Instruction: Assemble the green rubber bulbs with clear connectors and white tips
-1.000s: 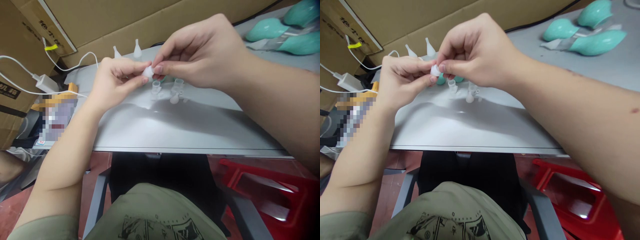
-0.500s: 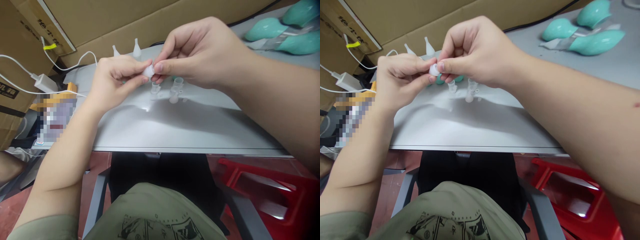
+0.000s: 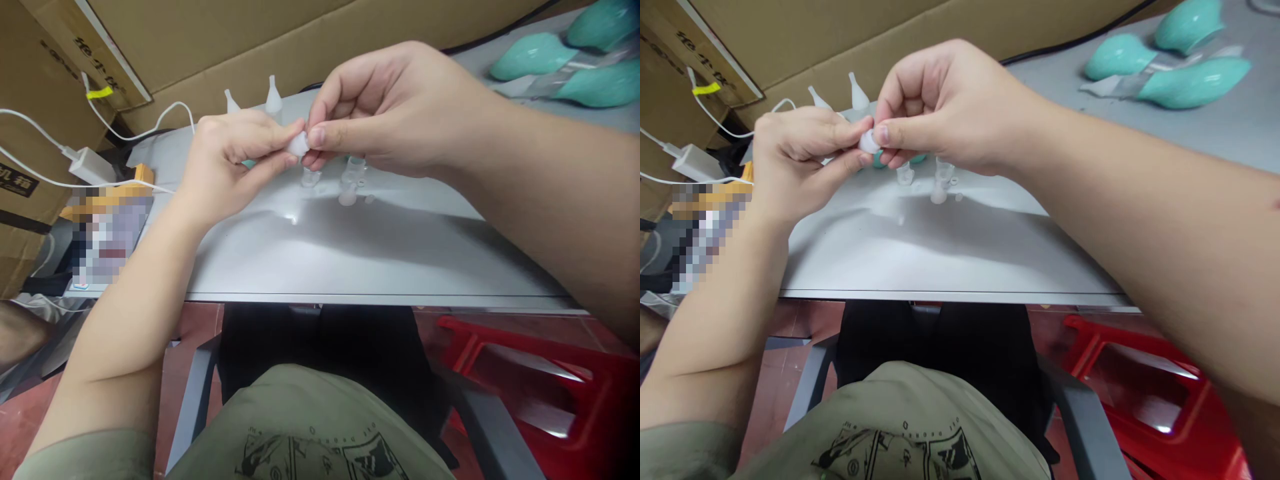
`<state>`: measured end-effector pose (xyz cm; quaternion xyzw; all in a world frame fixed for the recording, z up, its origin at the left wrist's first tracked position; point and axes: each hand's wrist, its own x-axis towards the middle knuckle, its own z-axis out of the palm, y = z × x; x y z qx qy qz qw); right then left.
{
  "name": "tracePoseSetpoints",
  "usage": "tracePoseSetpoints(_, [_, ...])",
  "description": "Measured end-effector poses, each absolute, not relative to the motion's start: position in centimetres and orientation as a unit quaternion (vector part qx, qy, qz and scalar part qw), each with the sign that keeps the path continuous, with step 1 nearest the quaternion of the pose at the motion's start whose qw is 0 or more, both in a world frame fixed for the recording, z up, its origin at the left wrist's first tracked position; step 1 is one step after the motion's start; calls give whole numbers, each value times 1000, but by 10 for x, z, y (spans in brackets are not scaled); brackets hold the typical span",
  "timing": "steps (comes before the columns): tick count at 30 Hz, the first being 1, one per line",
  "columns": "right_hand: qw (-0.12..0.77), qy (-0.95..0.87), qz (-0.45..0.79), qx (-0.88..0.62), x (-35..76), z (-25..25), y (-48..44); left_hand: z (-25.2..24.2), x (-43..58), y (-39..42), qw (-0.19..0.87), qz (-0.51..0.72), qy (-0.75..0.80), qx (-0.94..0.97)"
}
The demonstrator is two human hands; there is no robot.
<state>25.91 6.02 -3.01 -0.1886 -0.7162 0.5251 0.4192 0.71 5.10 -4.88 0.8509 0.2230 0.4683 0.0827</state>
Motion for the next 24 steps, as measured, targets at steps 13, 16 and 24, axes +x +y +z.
tracePoseSetpoints(13, [414,-692,563,-182,259,-31,60,-49,-2,51,118,419,304,847])
tracePoseSetpoints(16, [419,-690,563,-178,257,-31,60,-50,-2,52,101,402,299,860])
tracePoseSetpoints(24, [404,-691,556,-226,259,-27,54,-48,-1,48,59,398,273,874])
